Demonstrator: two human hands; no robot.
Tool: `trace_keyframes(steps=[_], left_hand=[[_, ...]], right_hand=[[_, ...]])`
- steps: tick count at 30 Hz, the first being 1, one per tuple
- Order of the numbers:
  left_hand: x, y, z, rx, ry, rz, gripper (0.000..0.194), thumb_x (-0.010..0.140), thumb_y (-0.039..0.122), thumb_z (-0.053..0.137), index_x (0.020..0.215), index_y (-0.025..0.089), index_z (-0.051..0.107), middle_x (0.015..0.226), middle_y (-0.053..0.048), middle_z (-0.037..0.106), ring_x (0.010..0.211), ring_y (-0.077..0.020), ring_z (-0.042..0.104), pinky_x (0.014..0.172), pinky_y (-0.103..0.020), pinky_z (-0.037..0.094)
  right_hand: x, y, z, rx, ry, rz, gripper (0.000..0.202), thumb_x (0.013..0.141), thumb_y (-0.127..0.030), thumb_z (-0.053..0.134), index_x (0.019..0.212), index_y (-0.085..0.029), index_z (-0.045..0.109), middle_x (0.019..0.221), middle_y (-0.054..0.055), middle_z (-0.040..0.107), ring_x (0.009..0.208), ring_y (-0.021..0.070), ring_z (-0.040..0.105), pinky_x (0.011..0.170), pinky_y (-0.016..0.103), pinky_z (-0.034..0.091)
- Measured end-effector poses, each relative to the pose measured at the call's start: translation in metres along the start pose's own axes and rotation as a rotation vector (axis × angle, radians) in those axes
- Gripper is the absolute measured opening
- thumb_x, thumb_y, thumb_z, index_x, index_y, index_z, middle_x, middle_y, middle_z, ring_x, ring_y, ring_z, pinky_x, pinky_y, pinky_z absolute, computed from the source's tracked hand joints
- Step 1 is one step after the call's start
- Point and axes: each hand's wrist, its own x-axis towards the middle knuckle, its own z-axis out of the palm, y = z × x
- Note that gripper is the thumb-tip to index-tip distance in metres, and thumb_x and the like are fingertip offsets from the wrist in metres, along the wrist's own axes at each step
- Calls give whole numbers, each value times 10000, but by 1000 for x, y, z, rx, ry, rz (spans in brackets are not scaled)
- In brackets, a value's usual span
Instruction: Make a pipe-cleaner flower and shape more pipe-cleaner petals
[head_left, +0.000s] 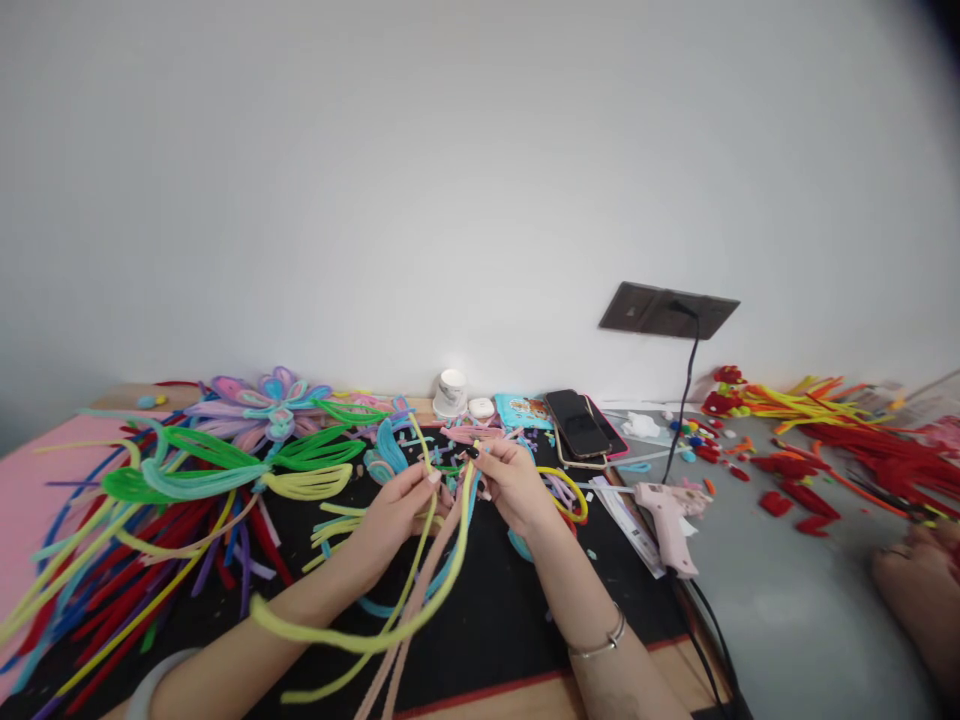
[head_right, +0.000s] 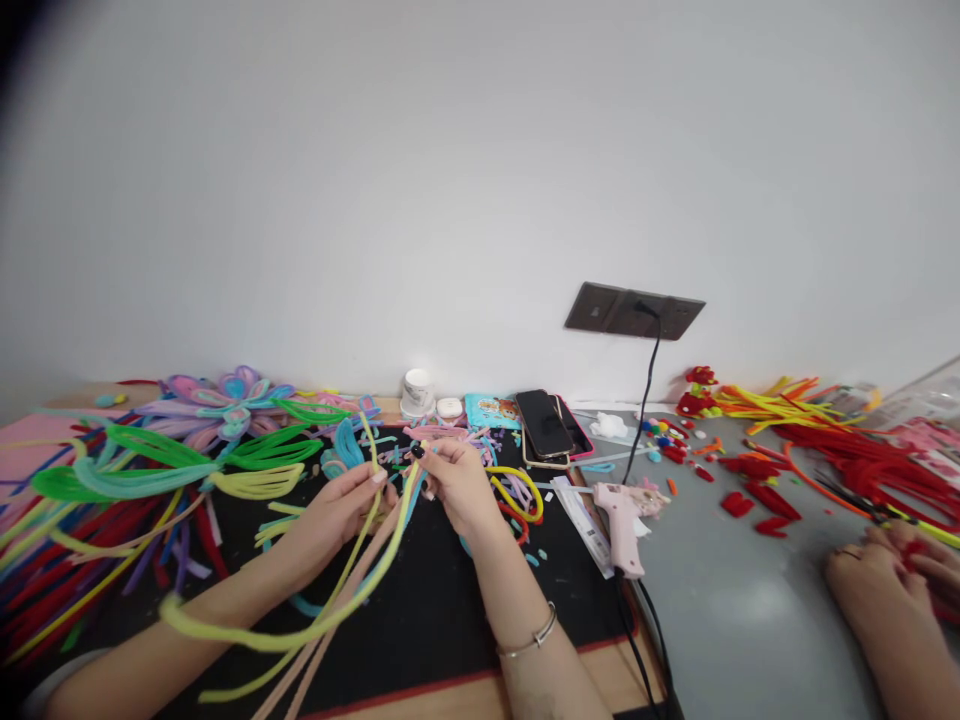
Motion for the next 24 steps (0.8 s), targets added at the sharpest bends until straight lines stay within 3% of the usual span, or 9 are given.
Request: trace_keyframes(steps=[4, 7, 10, 17, 24], left_hand=[[-2, 12, -2, -48, 114, 114, 270, 800, 430, 559, 747, 186, 459, 619, 62, 487, 493, -66, 448, 495, -188, 396], [-2, 11, -2, 103, 26, 78, 274, 824, 447, 502, 756, 182, 480, 481, 92, 399, 371, -52, 324, 410, -178, 339], [-2, 3, 1, 285, -78, 16, 313, 829, 469, 459, 762, 169, 515, 396, 95, 368, 321, -64, 304, 377, -186, 311], [-9, 1, 7, 521, -113, 54, 333, 842, 469, 417, 697, 182, 506, 502, 57, 458, 372, -75, 344, 385, -192, 252], [-17, 11, 9, 767, -83, 251, 351, 885, 395, 356, 611, 189, 430, 586, 41, 400, 565, -118, 354, 551, -227, 263]], right_hand=[[1, 0, -5, 27, -13, 45, 250, 600, -323, 757, 605, -148, 578, 487, -41, 520, 379, 45, 357, 338, 167, 248], [1, 3, -6, -31, -15, 43, 234, 618, -326, 742, 637, -142, 598, 507, -25, 559, 377, 52, 387, 345, 172, 270], [2, 6, -5, -92, -1, -6, 212, 657, -324, 713, 655, -141, 607, 520, -13, 581, 374, 55, 402, 363, 178, 300], [6, 9, -7, -171, 69, -76, 256, 677, -368, 690, 608, -146, 584, 469, -24, 547, 349, 56, 380, 357, 184, 300], [7, 10, -10, -214, 103, -74, 241, 678, -358, 682, 626, -152, 569, 467, -30, 550, 329, 57, 387, 348, 184, 298]])
